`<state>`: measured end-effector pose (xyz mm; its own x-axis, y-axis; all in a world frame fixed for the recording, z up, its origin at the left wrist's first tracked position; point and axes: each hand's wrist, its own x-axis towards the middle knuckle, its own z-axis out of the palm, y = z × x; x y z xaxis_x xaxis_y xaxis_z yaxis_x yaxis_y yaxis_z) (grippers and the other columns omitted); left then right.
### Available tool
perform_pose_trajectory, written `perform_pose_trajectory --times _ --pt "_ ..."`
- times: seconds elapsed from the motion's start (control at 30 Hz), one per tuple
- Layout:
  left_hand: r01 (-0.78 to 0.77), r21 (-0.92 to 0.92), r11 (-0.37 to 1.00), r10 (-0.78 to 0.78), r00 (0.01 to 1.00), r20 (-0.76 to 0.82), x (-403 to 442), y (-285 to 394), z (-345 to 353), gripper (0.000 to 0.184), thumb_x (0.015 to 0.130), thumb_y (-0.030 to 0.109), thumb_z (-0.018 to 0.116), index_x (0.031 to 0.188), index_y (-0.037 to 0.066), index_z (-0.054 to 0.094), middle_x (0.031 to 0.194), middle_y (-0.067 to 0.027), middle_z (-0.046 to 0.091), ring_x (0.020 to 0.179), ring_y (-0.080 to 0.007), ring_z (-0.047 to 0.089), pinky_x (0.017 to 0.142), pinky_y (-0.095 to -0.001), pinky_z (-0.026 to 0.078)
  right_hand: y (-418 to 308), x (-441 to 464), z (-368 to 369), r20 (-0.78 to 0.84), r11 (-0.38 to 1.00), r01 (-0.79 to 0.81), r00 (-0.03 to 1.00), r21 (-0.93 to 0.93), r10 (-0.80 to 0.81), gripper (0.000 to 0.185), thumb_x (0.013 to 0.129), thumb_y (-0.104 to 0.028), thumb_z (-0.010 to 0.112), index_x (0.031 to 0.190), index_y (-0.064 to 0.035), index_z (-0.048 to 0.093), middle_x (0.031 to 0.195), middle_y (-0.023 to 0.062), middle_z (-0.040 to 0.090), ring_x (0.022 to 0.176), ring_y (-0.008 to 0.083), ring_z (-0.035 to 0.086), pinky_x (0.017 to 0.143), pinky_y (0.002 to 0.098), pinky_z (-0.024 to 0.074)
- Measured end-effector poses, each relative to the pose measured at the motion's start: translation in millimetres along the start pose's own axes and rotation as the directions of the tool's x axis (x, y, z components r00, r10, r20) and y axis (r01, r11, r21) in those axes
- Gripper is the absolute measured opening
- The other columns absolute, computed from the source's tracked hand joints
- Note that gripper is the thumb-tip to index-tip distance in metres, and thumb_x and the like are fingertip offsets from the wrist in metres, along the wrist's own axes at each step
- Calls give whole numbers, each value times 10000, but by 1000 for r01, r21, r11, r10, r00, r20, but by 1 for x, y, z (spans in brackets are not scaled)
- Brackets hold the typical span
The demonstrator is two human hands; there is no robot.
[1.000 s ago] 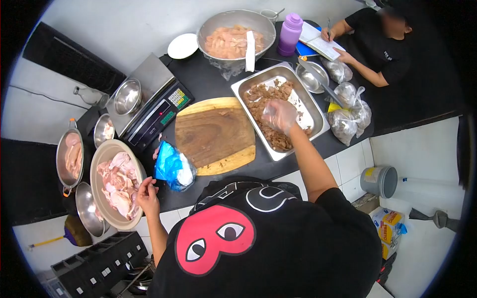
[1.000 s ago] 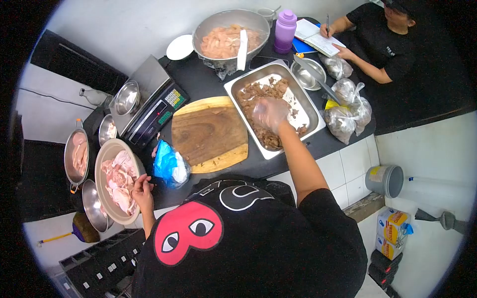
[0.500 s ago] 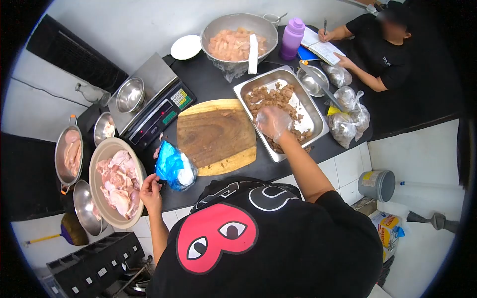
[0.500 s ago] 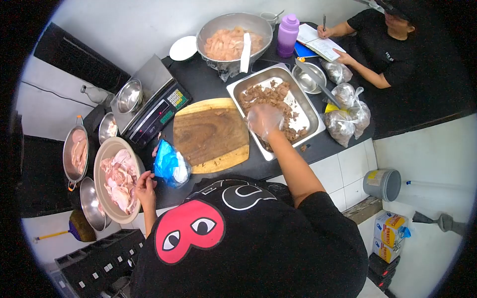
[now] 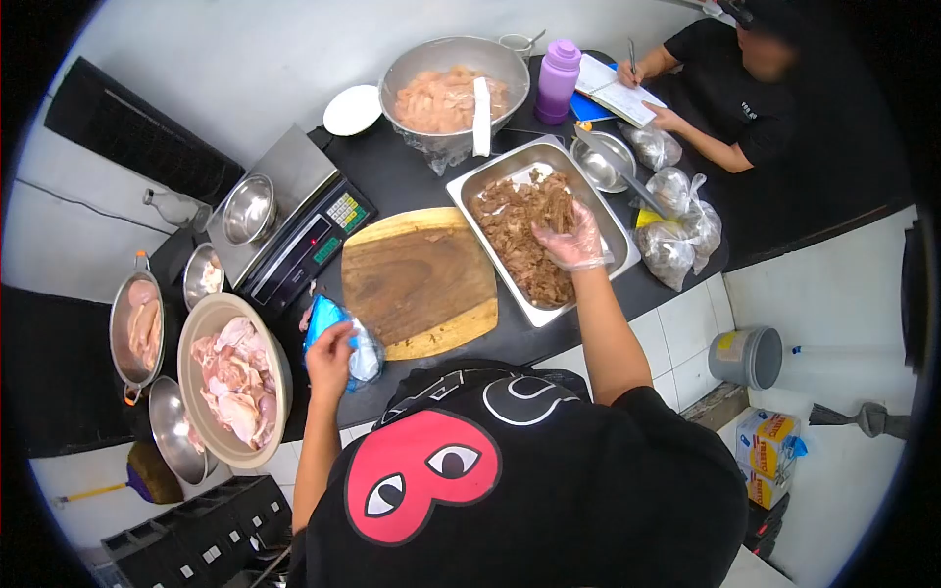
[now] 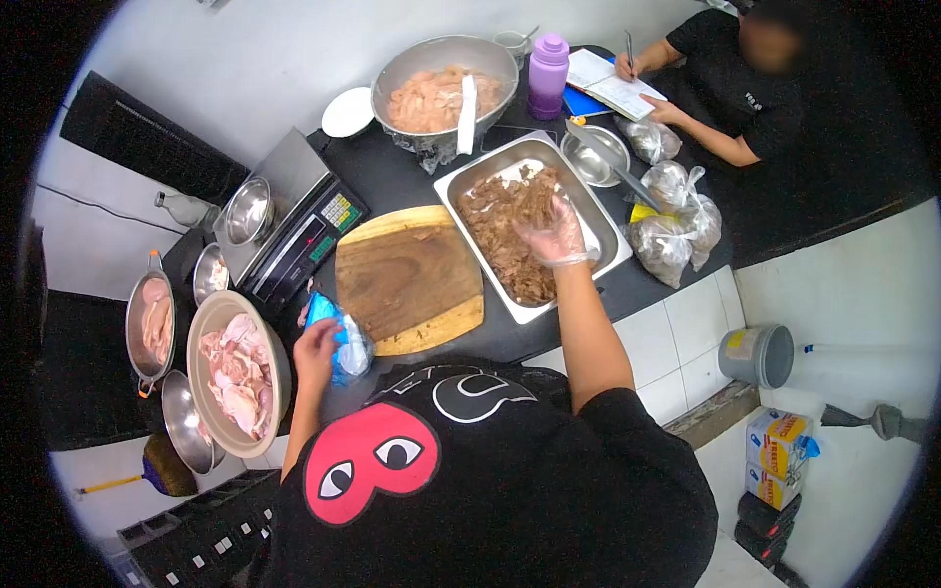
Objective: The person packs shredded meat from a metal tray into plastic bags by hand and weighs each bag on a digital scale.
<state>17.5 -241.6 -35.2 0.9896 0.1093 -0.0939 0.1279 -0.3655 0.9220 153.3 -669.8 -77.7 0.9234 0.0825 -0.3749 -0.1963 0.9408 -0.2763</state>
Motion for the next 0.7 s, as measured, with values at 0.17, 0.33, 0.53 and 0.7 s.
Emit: perform_pose_trajectory --times 0.17,0.33,0.53,0.7 --pt "-175 157 972 85 884 460 42 45 83 209 830 38 567 1032 20 618 917 -64 652 831 -122 608 754 -259 490 8 -1 29 8 998 11 1000 61 -12 299 821 -263 564 1065 -91 573 1136 121 541 1062 315 479 913 520 386" --pt "-219 -95 971 204 556 806 63 69 163 269 865 92 556 1128 41 569 965 -74 636 860 -134 604 769 -272 484 30 -14 79 61 978 -56 997 199 45 310 819 -299 574 1049 -90 577 1075 108 575 991 305 521 857 494 422" --pt "-68 -164 984 168 658 734 61 111 222 219 915 150 484 1110 56 514 849 -46 624 604 -96 542 562 -242 466 33 -34 107 191 978 -73 981 196 35 260 842 -262 535 1027 -87 588 1047 100 597 964 286 545 846 468 445" --pt "233 -418 878 89 779 621 75 129 235 144 925 162 468 1043 83 494 672 -1 543 466 -71 445 440 -202 396 22 -42 100 289 989 46 954 139 -85 277 851 -270 526 1038 -77 593 1031 118 605 982 288 556 868 482 443"
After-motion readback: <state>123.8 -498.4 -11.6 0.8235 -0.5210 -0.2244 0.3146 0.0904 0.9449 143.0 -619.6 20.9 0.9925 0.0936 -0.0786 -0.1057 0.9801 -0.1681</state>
